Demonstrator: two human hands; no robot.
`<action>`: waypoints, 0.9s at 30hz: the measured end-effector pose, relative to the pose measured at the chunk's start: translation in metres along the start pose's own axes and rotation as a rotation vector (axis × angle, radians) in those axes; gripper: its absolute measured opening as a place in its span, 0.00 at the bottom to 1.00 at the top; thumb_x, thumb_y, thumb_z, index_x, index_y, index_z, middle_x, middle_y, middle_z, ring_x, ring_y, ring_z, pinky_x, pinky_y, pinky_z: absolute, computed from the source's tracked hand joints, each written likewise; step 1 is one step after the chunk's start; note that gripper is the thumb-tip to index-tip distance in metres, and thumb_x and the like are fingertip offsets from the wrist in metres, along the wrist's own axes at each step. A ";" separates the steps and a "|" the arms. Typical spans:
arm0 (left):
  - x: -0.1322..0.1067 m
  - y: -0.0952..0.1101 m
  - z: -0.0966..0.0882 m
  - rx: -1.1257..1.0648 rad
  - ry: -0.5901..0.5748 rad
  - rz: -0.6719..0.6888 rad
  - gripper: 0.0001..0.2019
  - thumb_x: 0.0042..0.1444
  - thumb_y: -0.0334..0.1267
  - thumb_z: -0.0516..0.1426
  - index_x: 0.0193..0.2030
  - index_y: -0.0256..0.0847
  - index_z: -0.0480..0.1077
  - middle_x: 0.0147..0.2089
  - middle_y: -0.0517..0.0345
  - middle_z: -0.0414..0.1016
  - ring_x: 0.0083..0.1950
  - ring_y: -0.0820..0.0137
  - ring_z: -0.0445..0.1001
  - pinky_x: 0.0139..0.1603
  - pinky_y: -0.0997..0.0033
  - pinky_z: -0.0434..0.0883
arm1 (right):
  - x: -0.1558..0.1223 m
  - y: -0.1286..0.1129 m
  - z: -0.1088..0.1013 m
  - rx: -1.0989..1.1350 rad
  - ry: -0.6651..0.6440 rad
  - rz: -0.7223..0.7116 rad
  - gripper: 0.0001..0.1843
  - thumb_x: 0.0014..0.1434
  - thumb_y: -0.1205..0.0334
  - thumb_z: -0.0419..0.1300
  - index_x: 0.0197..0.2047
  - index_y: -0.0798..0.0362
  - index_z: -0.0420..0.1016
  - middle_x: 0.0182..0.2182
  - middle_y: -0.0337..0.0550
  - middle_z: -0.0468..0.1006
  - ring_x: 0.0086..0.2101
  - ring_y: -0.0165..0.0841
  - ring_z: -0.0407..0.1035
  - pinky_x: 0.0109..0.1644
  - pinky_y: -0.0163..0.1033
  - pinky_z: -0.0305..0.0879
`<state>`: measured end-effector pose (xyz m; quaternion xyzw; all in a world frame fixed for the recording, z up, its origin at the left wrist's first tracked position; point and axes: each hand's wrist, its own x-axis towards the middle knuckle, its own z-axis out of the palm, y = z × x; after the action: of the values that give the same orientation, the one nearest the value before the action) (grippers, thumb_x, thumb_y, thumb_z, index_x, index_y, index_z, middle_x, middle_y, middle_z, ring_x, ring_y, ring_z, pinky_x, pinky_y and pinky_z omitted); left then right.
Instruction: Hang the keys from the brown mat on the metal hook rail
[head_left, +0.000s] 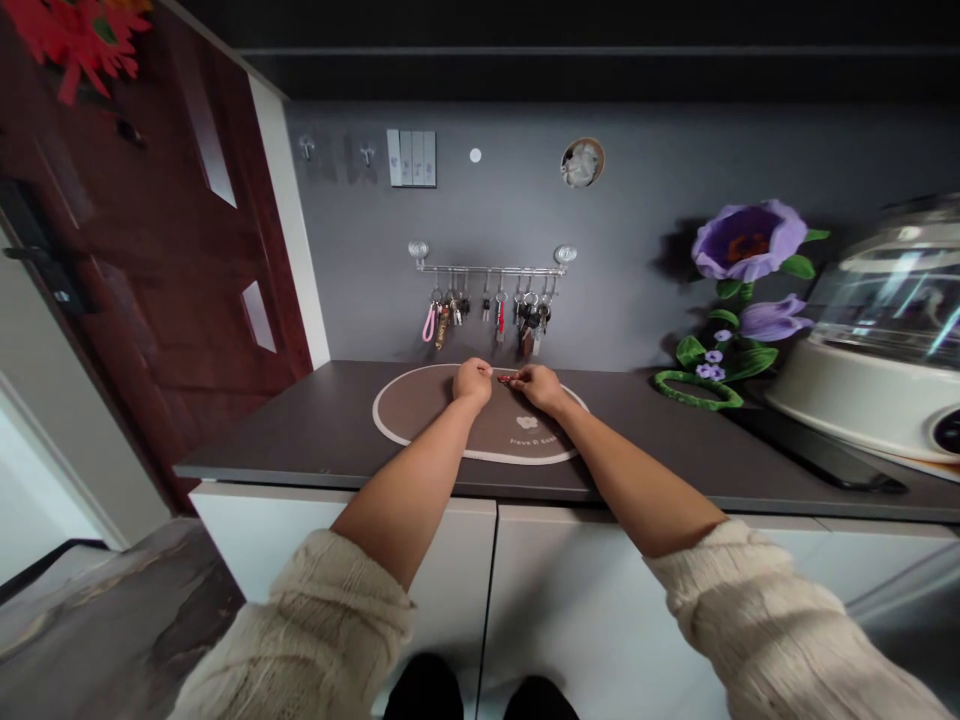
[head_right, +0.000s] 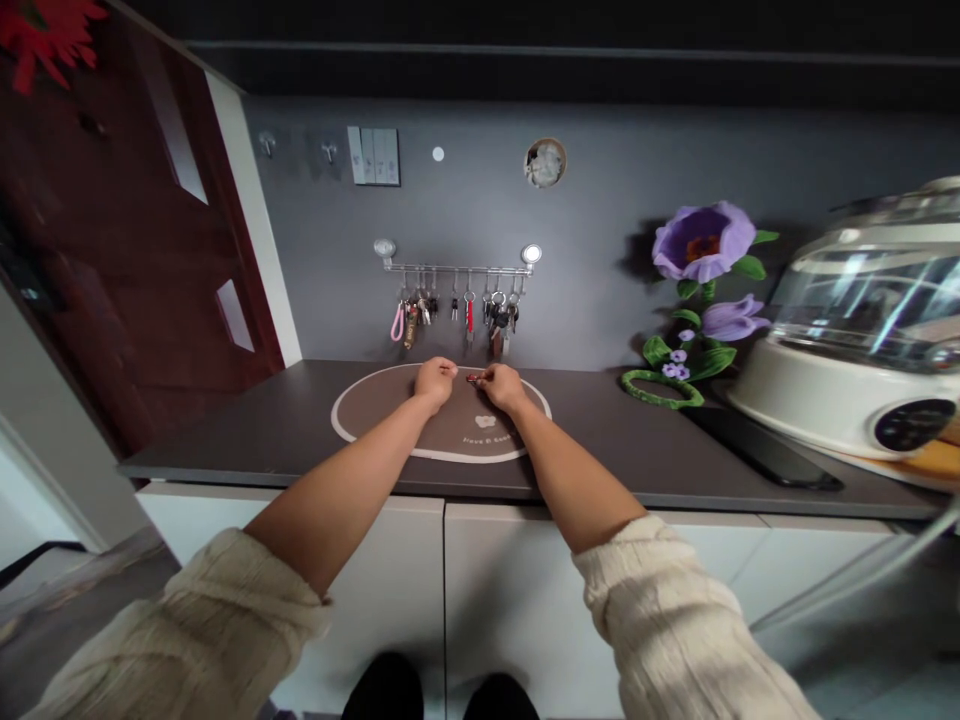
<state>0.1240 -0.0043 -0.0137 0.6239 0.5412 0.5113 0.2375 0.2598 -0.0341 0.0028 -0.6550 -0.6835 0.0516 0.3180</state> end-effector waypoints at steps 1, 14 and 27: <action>0.000 0.000 0.000 0.009 -0.006 0.004 0.06 0.47 0.31 0.53 0.29 0.39 0.71 0.31 0.55 0.74 0.31 0.72 0.69 0.34 0.74 0.64 | 0.001 0.000 0.001 -0.022 -0.006 0.000 0.09 0.48 0.61 0.58 0.32 0.55 0.74 0.29 0.43 0.76 0.29 0.29 0.66 0.31 0.31 0.56; -0.003 0.003 -0.002 0.080 -0.049 0.017 0.07 0.46 0.30 0.53 0.31 0.40 0.71 0.32 0.56 0.74 0.32 0.73 0.69 0.36 0.74 0.64 | 0.008 -0.001 0.008 -0.179 0.013 -0.097 0.10 0.51 0.60 0.55 0.34 0.55 0.74 0.32 0.47 0.76 0.32 0.33 0.67 0.33 0.32 0.56; -0.004 0.007 -0.004 0.064 -0.041 0.071 0.07 0.48 0.30 0.52 0.32 0.39 0.71 0.33 0.56 0.74 0.33 0.74 0.69 0.37 0.75 0.64 | 0.002 -0.001 -0.004 0.132 0.076 -0.161 0.05 0.50 0.64 0.54 0.30 0.56 0.69 0.28 0.41 0.73 0.27 0.26 0.64 0.34 0.31 0.58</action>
<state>0.1239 -0.0113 -0.0079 0.6603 0.5299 0.4889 0.2099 0.2607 -0.0333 0.0073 -0.5772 -0.7164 0.0458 0.3891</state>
